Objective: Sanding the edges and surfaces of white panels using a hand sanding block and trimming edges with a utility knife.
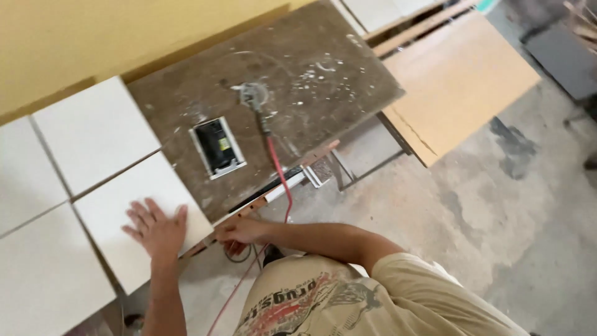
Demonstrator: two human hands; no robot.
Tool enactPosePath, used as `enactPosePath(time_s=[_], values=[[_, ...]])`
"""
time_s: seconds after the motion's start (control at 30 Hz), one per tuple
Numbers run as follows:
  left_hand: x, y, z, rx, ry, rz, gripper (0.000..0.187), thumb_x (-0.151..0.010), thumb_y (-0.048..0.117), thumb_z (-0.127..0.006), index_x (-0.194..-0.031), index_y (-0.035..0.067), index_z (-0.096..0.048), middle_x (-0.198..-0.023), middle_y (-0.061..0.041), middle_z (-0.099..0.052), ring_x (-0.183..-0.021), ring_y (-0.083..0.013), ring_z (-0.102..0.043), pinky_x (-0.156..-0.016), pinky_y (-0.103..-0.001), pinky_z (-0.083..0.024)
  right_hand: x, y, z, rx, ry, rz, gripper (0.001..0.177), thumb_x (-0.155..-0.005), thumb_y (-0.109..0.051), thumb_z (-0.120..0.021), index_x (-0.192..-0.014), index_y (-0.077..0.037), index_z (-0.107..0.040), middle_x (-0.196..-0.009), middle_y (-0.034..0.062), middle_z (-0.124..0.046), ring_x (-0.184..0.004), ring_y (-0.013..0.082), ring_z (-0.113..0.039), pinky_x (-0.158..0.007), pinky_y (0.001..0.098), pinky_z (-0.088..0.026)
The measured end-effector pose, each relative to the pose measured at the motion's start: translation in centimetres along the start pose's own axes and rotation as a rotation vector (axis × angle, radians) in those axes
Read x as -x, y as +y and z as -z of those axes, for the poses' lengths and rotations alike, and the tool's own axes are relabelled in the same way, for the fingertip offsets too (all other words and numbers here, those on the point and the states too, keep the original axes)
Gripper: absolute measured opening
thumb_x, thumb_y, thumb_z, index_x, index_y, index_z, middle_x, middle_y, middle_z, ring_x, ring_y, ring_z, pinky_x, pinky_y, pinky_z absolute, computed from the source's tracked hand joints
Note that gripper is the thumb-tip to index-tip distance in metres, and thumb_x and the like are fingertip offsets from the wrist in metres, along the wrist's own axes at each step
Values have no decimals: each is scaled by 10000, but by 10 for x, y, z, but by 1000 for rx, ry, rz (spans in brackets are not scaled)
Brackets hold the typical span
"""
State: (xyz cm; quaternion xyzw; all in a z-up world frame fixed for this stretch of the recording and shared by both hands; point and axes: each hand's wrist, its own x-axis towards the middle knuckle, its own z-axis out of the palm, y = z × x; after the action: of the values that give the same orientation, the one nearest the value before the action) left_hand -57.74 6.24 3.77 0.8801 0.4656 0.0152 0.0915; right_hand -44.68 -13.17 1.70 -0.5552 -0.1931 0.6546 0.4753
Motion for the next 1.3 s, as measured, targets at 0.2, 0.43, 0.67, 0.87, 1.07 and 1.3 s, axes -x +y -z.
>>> enactPosePath(time_s=[0.2,0.43,0.67,0.87,1.07,1.3], values=[[54,50,-20,163,237,-289,966,-981,663,-331,-1638,-36,-213,-1662,-383,-123,-1519,-589,-111,-1153,-755,-2,119,-9,71,28,-26,-85,462,-1021,-410,-577,-1084,38,-673,-1020,197,-742,-866,292,-745,-678,350,-590],[121,251,4,195,-136,-174,772,-973,618,-460,-1531,86,-505,-1345,-238,-650,-1121,-480,-656,-857,-584,-531,280,60,195,-361,165,65,362,-1024,-330,-622,-1141,13,-618,-1014,206,-740,-861,258,-745,-729,299,-616],[325,584,-54,559,-197,-1195,543,-988,408,-581,-1434,100,-552,-1060,-117,-623,-882,-268,-468,-764,-371,-362,489,93,299,-950,346,403,875,-906,-731,-486,-1355,13,-588,-1248,200,-669,-1113,320,-677,-967,402,-560],[407,733,-113,750,-74,-1565,906,-988,696,-313,-1548,-14,-376,-1609,-233,-369,-1509,-404,-294,-1257,-521,-127,622,111,373,-1196,637,684,996,-899,-820,-376,-1512,-36,-399,-1505,181,-493,-1395,333,-484,-1177,490,-386],[425,899,-254,1022,-887,-733,815,-947,600,-508,-1555,68,-398,-1508,-218,-431,-1325,-373,-466,-1138,-479,-359,699,168,491,-138,1154,921,864,-978,-694,-336,-1559,-58,-388,-1588,151,-394,-1480,341,-326,-1212,502,-219],[450,1136,-219,1320,-1901,-179,1063,-908,923,-336,-1551,81,-414,-1580,-282,-381,-1441,-420,-410,-1203,-517,-318,773,261,753,1173,1580,531,1093,-826,-833,-509,-1614,-112,-276,-1658,153,-302,-1518,402,-246,-1215,582,-123]])
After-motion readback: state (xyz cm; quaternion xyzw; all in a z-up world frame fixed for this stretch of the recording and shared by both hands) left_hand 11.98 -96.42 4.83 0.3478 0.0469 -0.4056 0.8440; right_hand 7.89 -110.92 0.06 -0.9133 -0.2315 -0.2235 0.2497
